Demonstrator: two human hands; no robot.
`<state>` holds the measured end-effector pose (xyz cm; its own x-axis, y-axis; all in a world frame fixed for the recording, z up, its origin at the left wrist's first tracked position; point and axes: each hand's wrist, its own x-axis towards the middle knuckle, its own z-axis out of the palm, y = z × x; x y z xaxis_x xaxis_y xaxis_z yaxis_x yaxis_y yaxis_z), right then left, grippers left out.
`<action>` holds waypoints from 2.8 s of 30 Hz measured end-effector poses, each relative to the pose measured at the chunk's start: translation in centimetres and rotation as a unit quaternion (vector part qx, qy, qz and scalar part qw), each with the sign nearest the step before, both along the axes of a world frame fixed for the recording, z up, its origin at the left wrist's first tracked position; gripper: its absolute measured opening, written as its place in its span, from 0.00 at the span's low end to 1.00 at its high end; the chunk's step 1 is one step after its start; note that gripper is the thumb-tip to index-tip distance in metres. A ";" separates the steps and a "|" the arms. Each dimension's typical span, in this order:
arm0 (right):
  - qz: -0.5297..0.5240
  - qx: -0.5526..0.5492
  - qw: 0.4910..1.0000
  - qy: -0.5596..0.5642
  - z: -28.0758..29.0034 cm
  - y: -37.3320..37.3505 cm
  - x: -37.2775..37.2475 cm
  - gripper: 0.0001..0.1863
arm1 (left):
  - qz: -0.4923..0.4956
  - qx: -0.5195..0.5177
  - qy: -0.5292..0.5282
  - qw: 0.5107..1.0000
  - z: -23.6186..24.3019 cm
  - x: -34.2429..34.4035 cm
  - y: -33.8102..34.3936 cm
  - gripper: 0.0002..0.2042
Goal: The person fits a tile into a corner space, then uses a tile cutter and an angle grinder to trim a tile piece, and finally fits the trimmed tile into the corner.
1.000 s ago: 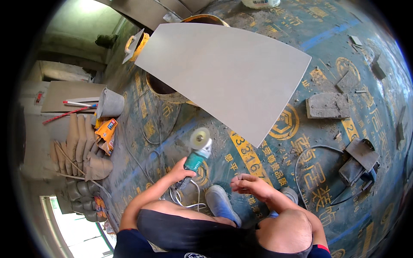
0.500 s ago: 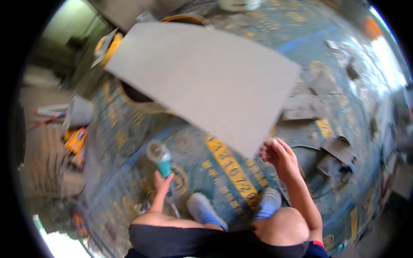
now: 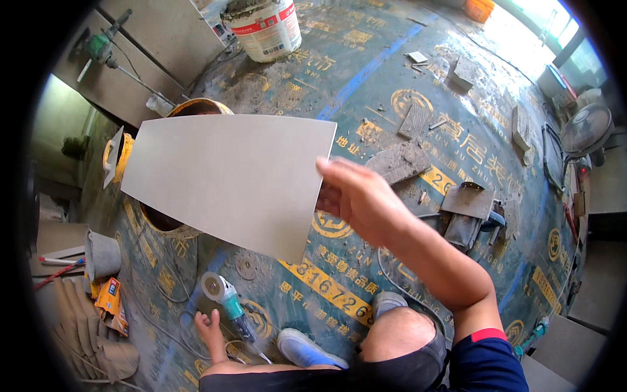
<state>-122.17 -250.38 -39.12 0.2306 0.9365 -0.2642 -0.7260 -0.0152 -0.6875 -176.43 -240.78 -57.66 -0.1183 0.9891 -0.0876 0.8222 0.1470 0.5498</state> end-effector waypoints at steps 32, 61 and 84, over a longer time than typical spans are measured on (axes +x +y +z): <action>-0.196 -0.236 0.948 0.082 -1.2 6.2 0.1 0.26 | 0.114 -0.263 -0.687 0.667 16.6 27.8 19.6 0.29; 0.252 -0.371 0.537 -0.715 47.9 -7.4 23.2 0.23 | -0.149 -0.305 -0.928 0.156 50.2 53.2 20.3 0.13; -0.138 -0.547 0.824 0.043 33.2 5.0 57.2 0.09 | -0.036 0.036 -0.468 0.882 73.1 79.0 66.7 0.21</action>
